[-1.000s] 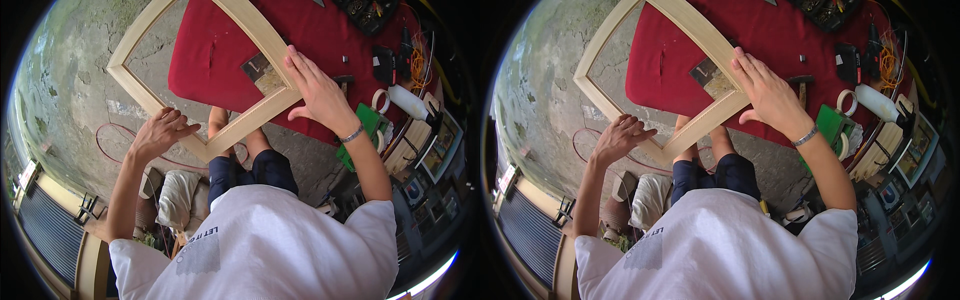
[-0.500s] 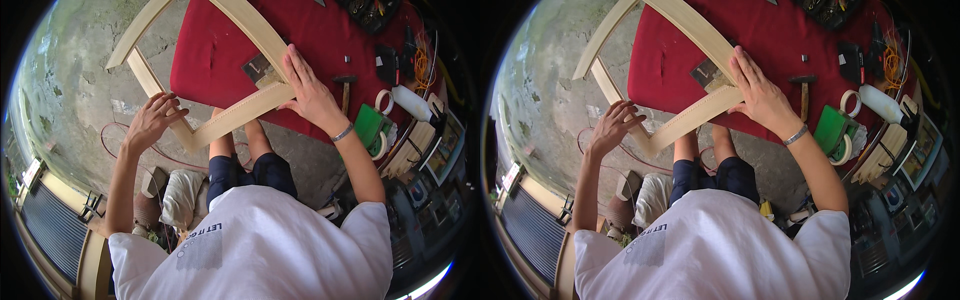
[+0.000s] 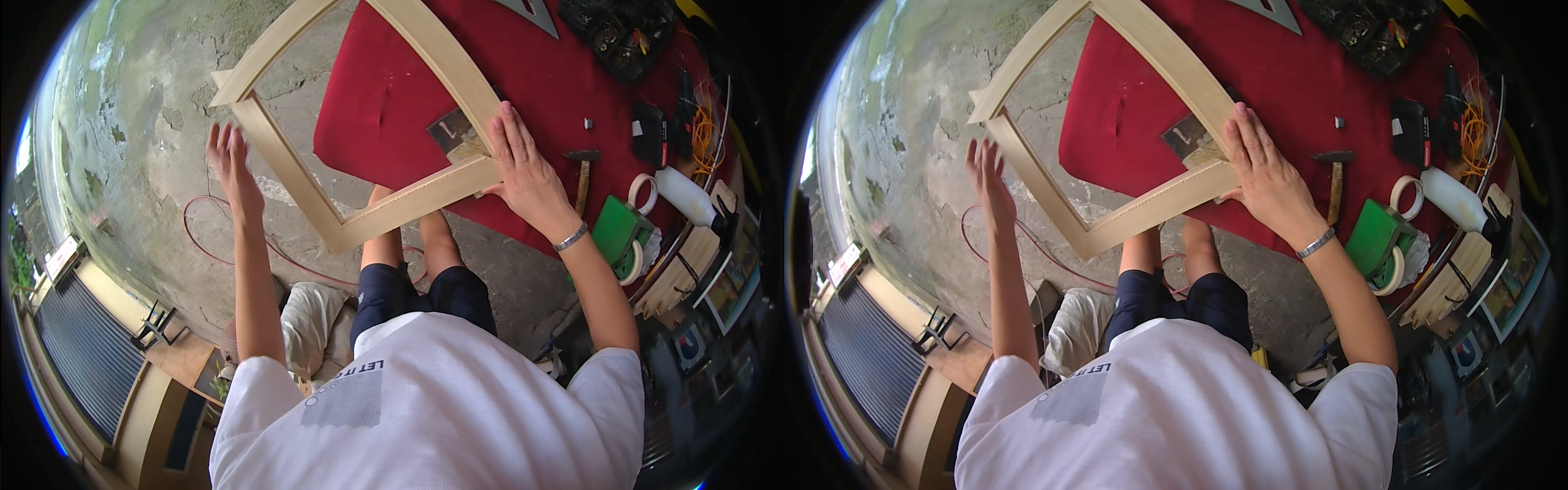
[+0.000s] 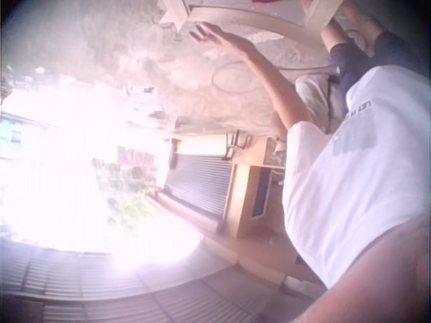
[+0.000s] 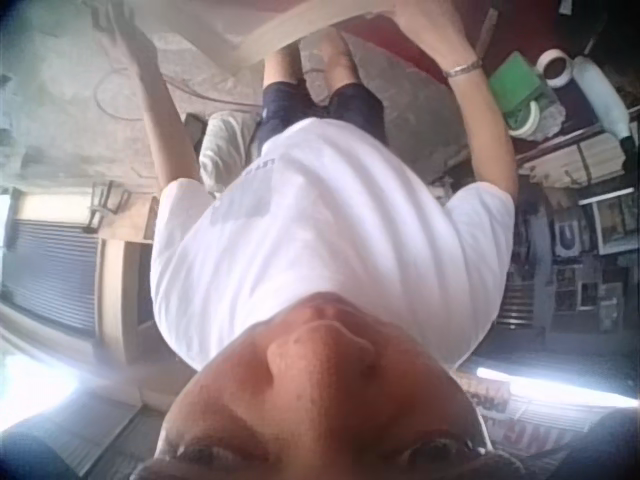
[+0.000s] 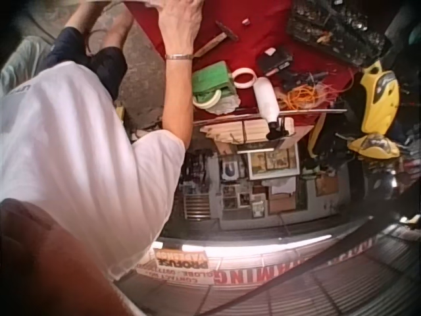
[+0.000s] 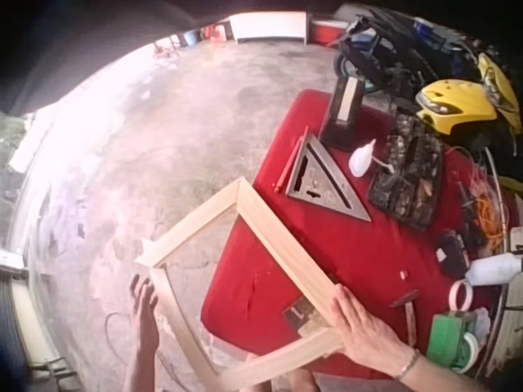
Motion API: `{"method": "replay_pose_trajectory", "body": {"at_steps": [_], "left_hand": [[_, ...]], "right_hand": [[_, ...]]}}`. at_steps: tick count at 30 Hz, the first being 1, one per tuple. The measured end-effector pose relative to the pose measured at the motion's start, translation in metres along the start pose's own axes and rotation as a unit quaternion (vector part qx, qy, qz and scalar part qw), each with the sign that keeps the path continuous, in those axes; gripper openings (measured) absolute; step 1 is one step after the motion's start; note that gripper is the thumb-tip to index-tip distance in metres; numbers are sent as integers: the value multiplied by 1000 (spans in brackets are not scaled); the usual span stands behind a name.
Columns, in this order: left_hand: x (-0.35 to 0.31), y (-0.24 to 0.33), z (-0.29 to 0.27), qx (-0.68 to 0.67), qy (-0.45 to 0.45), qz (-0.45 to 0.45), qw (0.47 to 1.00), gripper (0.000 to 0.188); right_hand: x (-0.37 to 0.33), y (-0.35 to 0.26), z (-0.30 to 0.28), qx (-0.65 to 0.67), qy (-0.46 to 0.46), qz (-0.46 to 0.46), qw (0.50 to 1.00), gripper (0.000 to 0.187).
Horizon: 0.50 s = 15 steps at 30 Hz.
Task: The person assembles a wooden frame by joining pieces with nails and a hammer. They position the pieces, insert nails, and hammer them into place, repeating the process for each corner of the frame.
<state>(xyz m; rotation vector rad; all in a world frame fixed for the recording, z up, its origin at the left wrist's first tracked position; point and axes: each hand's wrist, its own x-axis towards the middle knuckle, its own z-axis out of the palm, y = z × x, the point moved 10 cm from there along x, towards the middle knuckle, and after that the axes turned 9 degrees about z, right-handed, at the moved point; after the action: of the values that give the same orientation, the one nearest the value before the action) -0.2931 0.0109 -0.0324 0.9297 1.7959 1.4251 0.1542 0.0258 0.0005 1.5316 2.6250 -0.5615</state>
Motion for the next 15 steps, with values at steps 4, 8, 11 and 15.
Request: {"method": "replay_pose_trajectory", "body": {"at_steps": [4,8,11,15], "left_hand": [[68,-33,43,-188,-99,-110,971,55],[97,-40,45,-170,-92,-89,977,50],[102,-33,47,-175,-72,-91,978,56],[101,-35,27,-159,-31,-140,977,53]], "right_hand": [[4,-5,-5,5,1,-8,1000,118],[3,-5,-6,20,19,-6,1000,114],[1,-4,-5,44,31,-1,999,109],[9,-3,-11,65,38,8,997,103]]}}
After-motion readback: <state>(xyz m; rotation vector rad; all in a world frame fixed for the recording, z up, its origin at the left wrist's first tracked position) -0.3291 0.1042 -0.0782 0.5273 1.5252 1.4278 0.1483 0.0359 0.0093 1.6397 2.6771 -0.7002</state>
